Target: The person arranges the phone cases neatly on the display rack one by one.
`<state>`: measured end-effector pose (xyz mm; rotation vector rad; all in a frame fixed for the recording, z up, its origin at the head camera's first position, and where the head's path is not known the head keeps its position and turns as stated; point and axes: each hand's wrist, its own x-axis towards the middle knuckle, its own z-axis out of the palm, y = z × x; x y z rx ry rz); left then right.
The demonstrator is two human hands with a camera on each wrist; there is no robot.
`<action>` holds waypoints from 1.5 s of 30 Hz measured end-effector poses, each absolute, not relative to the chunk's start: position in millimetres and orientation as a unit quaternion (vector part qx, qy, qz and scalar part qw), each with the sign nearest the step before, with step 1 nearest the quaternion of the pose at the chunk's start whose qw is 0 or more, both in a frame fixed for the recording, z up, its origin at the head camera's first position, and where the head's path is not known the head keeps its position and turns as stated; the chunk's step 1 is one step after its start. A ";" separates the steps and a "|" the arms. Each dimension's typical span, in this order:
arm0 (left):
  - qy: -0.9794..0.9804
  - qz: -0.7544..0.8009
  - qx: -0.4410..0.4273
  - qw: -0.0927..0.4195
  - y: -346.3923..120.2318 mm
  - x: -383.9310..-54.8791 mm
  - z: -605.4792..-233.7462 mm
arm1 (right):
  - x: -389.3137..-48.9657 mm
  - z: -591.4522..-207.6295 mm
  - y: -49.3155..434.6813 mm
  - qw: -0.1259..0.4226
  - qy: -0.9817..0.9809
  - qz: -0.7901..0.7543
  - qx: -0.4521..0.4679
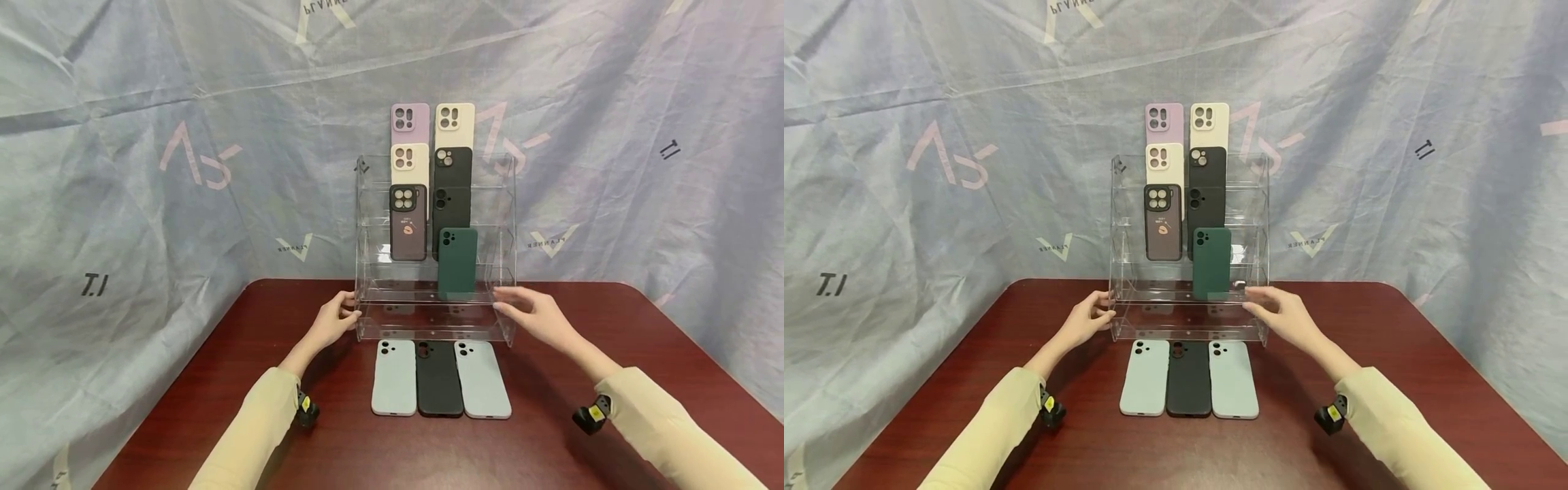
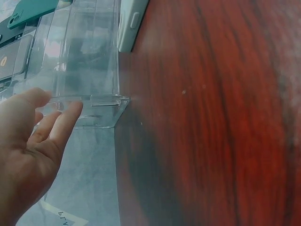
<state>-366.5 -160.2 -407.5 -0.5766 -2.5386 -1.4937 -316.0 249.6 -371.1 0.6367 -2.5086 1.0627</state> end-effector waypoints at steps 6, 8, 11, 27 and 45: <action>-0.843 -0.498 -0.191 0.074 -159.8 -368.6 -406.2 | -305.3 -395.7 244.3 0.116 -0.905 0.337 0.233; -0.842 -0.498 -0.193 0.071 -158.3 -369.3 -405.8 | -302.7 -403.5 243.9 0.086 -0.912 0.316 0.248; -0.841 -0.500 -0.193 0.071 -156.5 -369.9 -405.9 | -299.7 -413.4 244.3 0.040 -0.920 0.278 0.272; -0.841 -0.503 -0.185 0.070 -158.5 -370.4 -408.2 | -290.6 -415.9 250.6 0.000 -0.918 0.283 0.279; -0.830 -0.519 -0.198 0.053 -155.8 -347.1 -390.1 | -283.1 -408.5 247.1 -0.110 -0.920 0.307 0.216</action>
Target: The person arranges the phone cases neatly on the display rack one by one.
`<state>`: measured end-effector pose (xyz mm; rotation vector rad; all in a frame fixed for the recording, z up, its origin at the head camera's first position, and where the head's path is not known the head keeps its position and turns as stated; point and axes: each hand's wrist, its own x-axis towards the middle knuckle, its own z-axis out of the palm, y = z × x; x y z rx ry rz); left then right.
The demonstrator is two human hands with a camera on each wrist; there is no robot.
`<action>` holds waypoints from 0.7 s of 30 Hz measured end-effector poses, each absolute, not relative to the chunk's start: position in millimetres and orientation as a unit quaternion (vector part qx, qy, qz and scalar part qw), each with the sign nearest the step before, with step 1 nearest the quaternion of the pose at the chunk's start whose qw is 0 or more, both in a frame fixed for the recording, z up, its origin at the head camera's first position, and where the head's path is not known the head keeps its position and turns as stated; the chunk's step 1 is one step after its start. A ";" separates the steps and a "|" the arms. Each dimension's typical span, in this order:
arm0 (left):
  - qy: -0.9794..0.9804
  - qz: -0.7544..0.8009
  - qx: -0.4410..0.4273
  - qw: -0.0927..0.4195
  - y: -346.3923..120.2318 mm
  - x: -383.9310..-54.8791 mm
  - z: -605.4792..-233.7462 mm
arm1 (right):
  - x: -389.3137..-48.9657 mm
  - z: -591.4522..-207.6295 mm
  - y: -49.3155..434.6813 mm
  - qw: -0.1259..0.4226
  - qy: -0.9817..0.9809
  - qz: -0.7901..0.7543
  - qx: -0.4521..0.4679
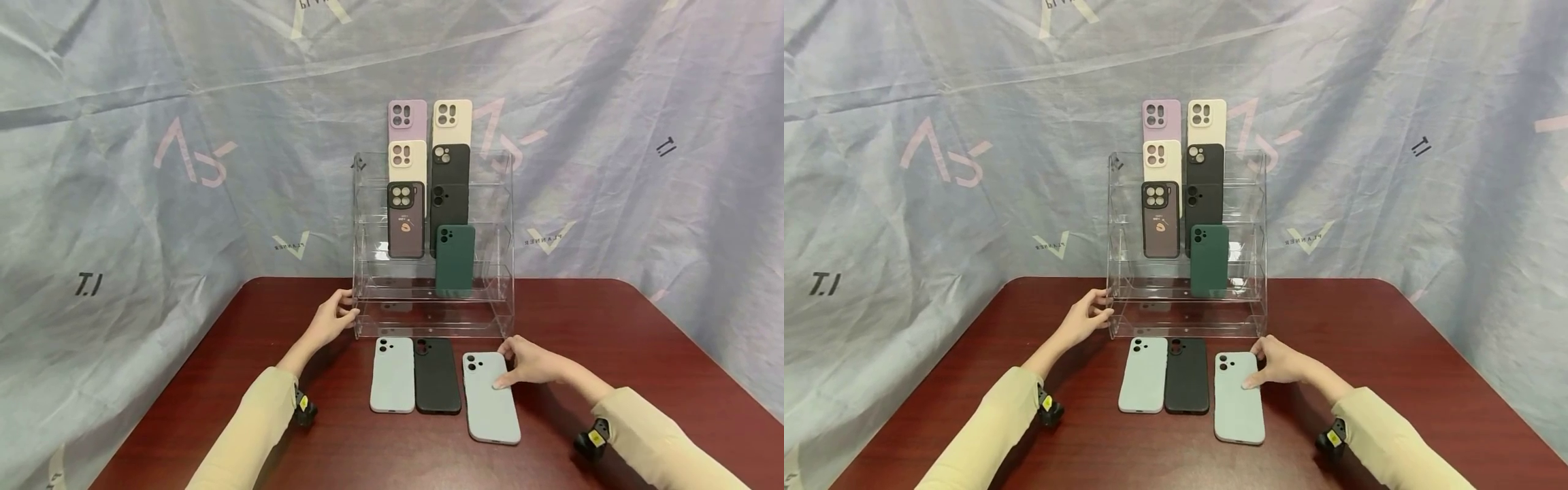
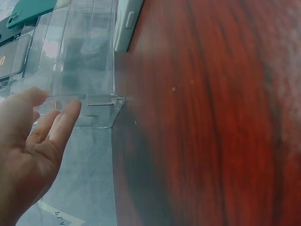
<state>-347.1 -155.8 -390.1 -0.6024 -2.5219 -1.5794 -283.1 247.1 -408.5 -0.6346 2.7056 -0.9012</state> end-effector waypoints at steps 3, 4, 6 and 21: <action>-0.833 -0.515 -0.196 0.059 -158.6 -357.7 -400.1 | -285.6 -399.4 251.2 0.115 0.905 -0.350 -0.211; -0.833 -0.514 -0.195 0.060 -159.8 -361.2 -403.3 | -286.5 -395.8 252.3 0.114 0.900 -0.365 -0.210; -0.836 -0.510 -0.195 0.062 -161.3 -366.1 -407.6 | -288.2 -388.9 254.2 0.108 0.888 -0.395 -0.210; -0.837 -0.508 -0.195 0.052 -153.4 -336.4 -380.8 | -293.2 -351.8 255.5 0.000 0.843 -0.494 -0.211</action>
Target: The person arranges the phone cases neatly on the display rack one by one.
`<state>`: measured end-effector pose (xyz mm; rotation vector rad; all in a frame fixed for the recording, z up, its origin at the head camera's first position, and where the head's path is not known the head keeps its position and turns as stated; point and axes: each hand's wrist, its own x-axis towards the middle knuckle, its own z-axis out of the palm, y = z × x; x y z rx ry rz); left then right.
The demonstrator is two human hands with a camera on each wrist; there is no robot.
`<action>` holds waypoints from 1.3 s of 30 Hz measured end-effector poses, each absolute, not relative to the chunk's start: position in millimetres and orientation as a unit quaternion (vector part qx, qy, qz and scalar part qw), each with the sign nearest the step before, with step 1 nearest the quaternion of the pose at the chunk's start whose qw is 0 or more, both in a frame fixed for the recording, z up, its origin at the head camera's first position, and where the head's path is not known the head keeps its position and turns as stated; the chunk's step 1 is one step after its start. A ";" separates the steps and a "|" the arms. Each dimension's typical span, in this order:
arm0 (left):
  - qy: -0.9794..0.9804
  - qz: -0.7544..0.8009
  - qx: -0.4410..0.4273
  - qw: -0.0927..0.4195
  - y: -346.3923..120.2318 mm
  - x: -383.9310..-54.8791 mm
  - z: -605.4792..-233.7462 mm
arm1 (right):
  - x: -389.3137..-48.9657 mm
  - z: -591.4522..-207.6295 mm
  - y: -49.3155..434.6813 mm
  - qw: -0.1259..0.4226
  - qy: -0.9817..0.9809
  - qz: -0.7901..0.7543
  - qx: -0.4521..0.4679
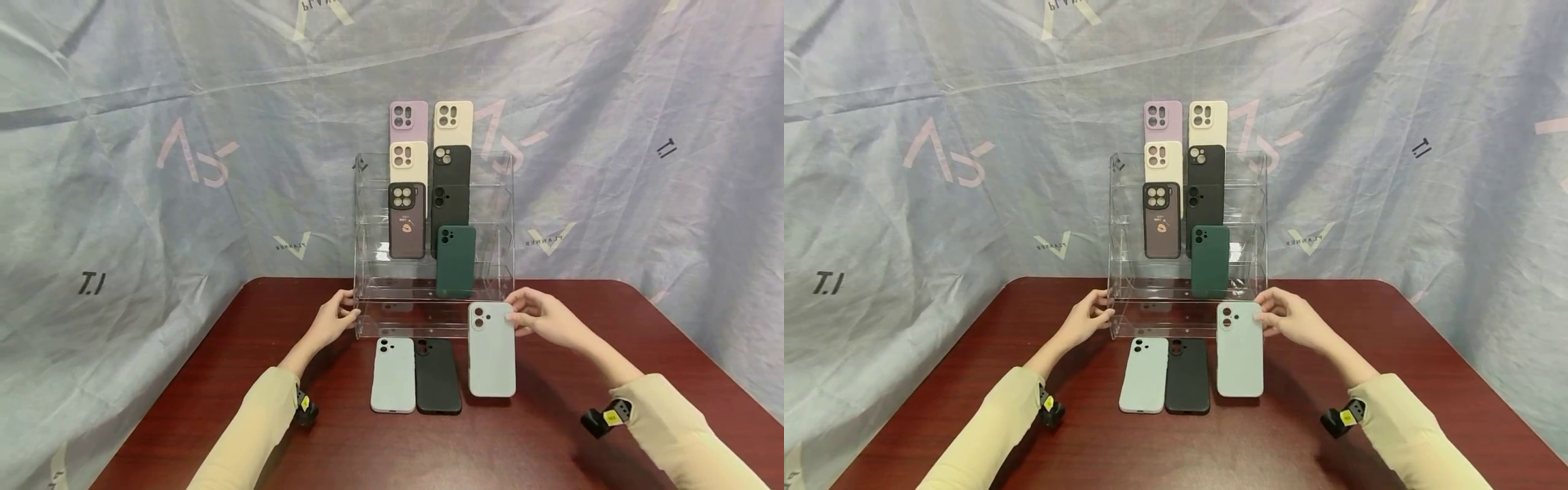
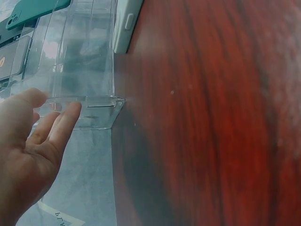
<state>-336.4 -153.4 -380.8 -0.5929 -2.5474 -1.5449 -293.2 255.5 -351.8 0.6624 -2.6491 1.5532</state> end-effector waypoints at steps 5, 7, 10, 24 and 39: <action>-0.836 -0.508 -0.200 0.051 -154.9 -333.0 -379.8 | -300.5 -331.0 246.6 0.050 -0.839 0.494 0.224; -0.836 -0.509 -0.197 0.047 -156.0 -334.4 -381.0 | -304.3 -321.4 241.6 0.070 -0.839 0.490 0.226; -0.837 -0.509 -0.195 0.052 -159.6 -342.6 -391.1 | -310.4 -306.7 231.6 0.107 -0.835 0.488 0.229; -0.833 -0.519 -0.182 0.054 -163.4 -363.6 -415.4 | -344.7 -269.9 170.0 0.211 -0.792 0.524 0.232; -0.832 -0.516 -0.196 0.053 -160.9 -365.0 -410.0 | -398.9 -284.7 116.0 0.310 -0.772 0.502 0.238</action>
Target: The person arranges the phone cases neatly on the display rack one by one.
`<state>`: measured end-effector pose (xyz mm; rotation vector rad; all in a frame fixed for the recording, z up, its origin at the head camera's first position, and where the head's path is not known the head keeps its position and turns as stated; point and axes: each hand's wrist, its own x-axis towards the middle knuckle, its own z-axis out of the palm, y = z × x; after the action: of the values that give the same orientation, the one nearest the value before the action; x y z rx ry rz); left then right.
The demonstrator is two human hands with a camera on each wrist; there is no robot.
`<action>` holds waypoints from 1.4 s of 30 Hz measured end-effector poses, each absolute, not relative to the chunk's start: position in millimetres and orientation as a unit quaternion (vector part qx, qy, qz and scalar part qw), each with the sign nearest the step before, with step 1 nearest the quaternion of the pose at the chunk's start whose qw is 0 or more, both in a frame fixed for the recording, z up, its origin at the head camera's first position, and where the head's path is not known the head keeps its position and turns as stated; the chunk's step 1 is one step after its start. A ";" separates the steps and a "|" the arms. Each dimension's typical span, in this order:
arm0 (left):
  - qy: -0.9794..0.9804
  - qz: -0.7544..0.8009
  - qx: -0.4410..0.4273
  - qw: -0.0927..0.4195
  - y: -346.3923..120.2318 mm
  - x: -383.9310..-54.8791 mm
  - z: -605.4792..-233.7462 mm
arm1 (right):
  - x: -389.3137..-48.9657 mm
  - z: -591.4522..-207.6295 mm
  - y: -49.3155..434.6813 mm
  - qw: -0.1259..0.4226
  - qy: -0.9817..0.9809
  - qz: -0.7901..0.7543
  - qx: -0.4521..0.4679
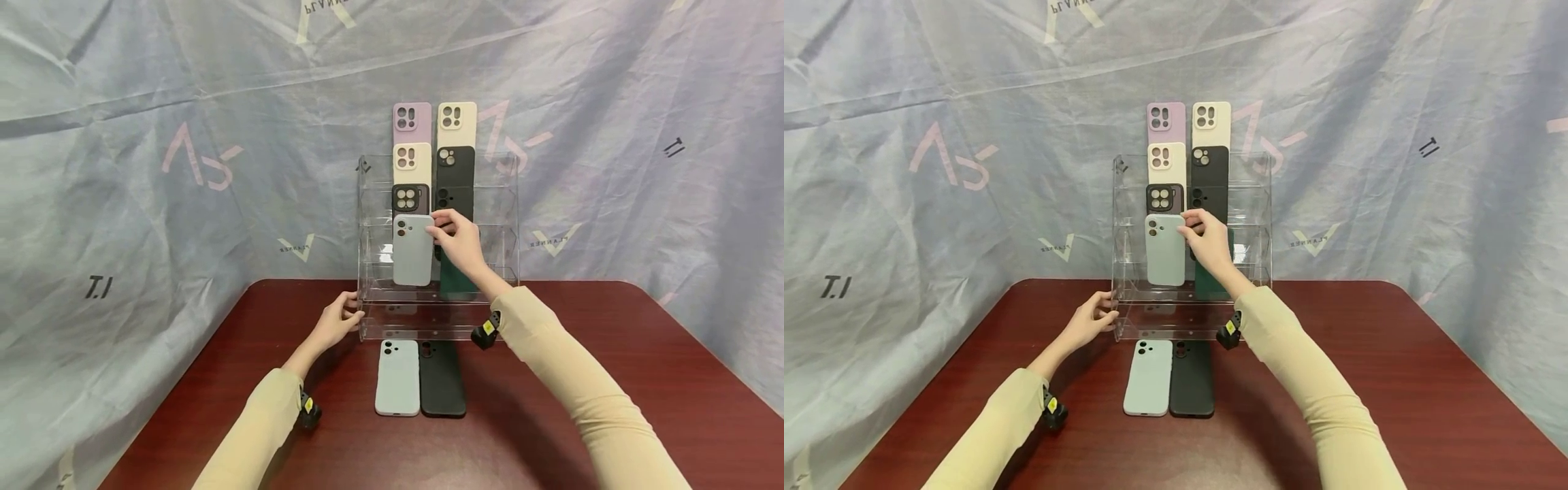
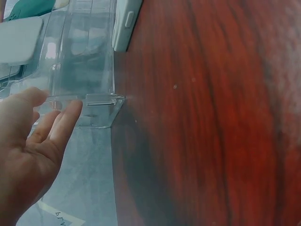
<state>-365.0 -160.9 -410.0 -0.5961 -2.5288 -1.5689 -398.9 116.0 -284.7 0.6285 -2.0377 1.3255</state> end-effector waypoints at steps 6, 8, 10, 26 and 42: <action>-0.833 -0.516 -0.191 0.056 -158.2 -365.8 -409.6 | -405.7 -293.0 106.9 0.283 -0.800 0.475 0.233; -0.835 -0.514 -0.187 0.059 -158.0 -365.2 -409.3 | -406.0 -294.8 105.5 0.273 -0.806 0.475 0.227; -0.835 -0.514 -0.185 0.063 -158.2 -364.9 -409.5 | -405.3 -296.1 105.2 0.274 -0.810 0.468 0.224; -0.829 -0.520 -0.199 0.042 -156.8 -348.8 -391.8 | -377.6 -307.8 141.0 0.349 -0.799 0.413 0.262; -0.825 -0.527 -0.201 0.036 -157.3 -345.1 -387.1 | -332.3 -370.9 150.4 0.154 -0.860 0.365 0.321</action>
<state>-345.1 -157.3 -387.1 -0.6164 -2.5351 -1.6188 -332.3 150.4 -370.9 0.9206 -2.4666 1.0452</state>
